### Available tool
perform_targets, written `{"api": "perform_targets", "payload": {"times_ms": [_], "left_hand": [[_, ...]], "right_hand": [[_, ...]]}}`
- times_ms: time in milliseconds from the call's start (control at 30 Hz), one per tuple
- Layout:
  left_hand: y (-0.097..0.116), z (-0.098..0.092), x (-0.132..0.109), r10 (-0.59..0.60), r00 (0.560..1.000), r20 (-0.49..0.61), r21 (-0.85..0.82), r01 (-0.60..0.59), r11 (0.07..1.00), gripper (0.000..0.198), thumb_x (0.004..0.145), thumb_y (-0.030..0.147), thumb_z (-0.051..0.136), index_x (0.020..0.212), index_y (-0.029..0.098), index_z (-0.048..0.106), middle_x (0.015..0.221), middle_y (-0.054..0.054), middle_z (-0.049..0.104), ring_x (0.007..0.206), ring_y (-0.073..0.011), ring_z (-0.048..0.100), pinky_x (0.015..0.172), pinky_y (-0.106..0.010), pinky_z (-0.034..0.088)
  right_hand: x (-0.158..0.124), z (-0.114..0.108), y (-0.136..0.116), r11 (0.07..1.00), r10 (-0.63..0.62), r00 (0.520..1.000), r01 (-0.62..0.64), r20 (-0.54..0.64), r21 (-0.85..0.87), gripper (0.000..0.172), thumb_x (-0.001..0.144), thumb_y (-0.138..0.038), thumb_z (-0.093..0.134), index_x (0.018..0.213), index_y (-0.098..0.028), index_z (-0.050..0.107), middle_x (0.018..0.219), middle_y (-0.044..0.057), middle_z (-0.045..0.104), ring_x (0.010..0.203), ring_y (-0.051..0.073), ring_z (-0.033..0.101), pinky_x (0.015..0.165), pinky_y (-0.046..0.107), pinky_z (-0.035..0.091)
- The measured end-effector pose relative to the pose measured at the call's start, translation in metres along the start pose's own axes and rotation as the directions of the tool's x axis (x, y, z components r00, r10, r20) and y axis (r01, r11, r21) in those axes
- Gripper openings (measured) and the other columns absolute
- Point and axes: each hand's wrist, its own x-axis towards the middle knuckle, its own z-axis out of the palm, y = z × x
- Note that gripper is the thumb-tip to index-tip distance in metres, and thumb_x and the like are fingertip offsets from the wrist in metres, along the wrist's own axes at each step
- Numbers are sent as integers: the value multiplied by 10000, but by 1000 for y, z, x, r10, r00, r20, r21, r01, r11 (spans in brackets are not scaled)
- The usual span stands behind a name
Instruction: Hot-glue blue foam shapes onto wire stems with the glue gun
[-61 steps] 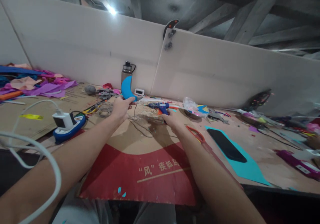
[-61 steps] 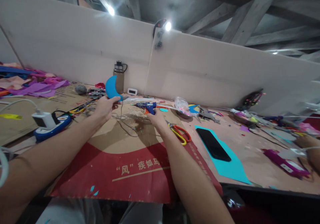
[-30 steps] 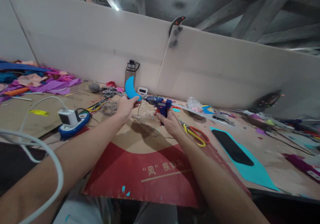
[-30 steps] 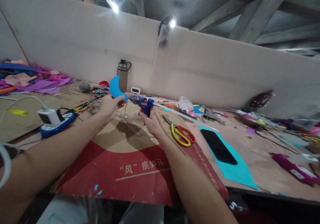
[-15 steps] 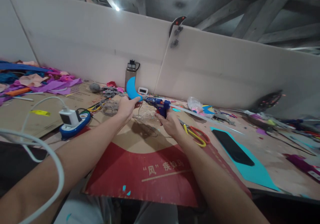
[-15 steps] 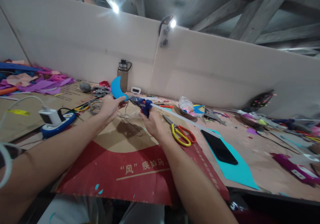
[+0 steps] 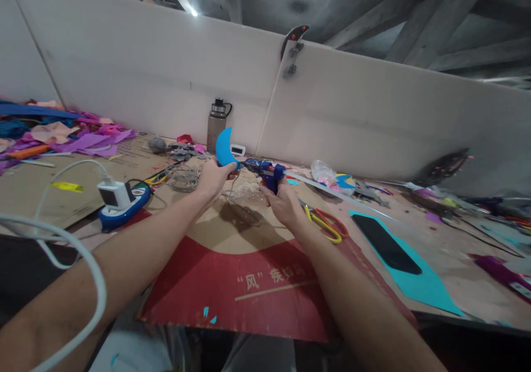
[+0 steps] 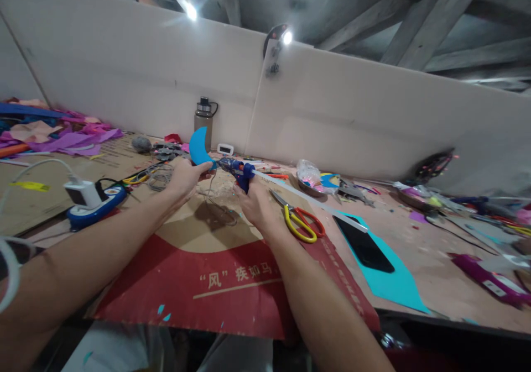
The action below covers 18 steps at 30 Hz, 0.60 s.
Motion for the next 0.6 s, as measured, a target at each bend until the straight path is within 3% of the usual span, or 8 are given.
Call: {"api": "perform_targets", "payload": {"times_ms": [200,600], "left_hand": [[0,-2,3,10,1000,-17,-13,-11,1000,186,578,206,719,690,106,609,629,-50,639,535,-125,595,545,-252,476],[2,-1,1,11,1000,-5,-2,-11,1000,157,585,176,714,673,115,599,600,-50,633,524,-131,594,535,-250,465]], "right_hand": [[-1,1,-2,990,-36,999,34,-12,-135,246,811,-362,527,997,-202,540,757,42,574,660,197,525,624,327,429],[-1,1,-3,996,-33,999,31,-18,-89,222,794,-347,536,966,-207,539,739,40,579,706,210,540,651,337,430]]}}
